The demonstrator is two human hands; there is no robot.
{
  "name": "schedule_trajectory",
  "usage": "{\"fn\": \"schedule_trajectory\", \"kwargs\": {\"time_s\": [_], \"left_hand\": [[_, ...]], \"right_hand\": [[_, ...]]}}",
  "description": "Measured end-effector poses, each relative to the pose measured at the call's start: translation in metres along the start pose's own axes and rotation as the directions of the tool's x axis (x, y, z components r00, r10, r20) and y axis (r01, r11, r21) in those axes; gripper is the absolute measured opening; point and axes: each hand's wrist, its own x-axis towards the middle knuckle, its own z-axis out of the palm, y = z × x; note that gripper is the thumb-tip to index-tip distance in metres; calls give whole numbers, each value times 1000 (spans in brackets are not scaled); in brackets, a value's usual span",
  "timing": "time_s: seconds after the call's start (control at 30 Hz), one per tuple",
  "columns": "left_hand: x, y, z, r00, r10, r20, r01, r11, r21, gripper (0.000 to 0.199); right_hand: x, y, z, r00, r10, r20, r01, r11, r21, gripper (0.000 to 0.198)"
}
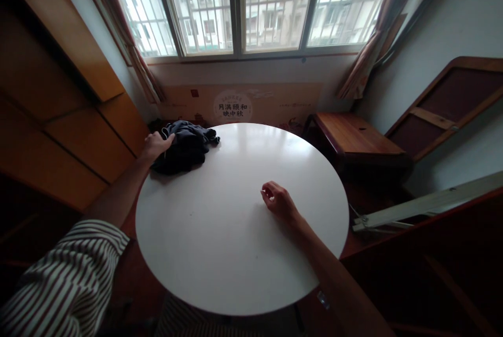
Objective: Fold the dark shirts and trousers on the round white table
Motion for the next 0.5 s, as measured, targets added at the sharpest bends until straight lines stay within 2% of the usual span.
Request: {"fn": "schedule_trajectory", "kwargs": {"time_s": [0.1,0.17,0.27,0.37,0.43,0.5], "left_hand": [[8,-5,2,986,-154,63,149,986,68,44],[12,1,-3,988,-154,-14,154,988,33,40],[24,27,-19,979,1,-203,-13,998,-59,37],[32,76,-39,943,224,-248,-241,970,-38,45],[20,118,-48,893,365,-264,-384,923,-23,54],[-13,159,-51,813,487,-319,-533,843,-73,56]], "right_hand": [[0,1,0,1000,2,-2,-2,1000,15,9],[0,2,0,1000,5,-4,-5,1000,16,9],[0,3,0,1000,12,-11,-12,1000,17,9],[1,4,0,999,33,-23,-32,999,20,12],[1,4,0,997,67,-31,-66,997,42,13],[1,4,0,993,119,-22,-117,988,96,17]]}}
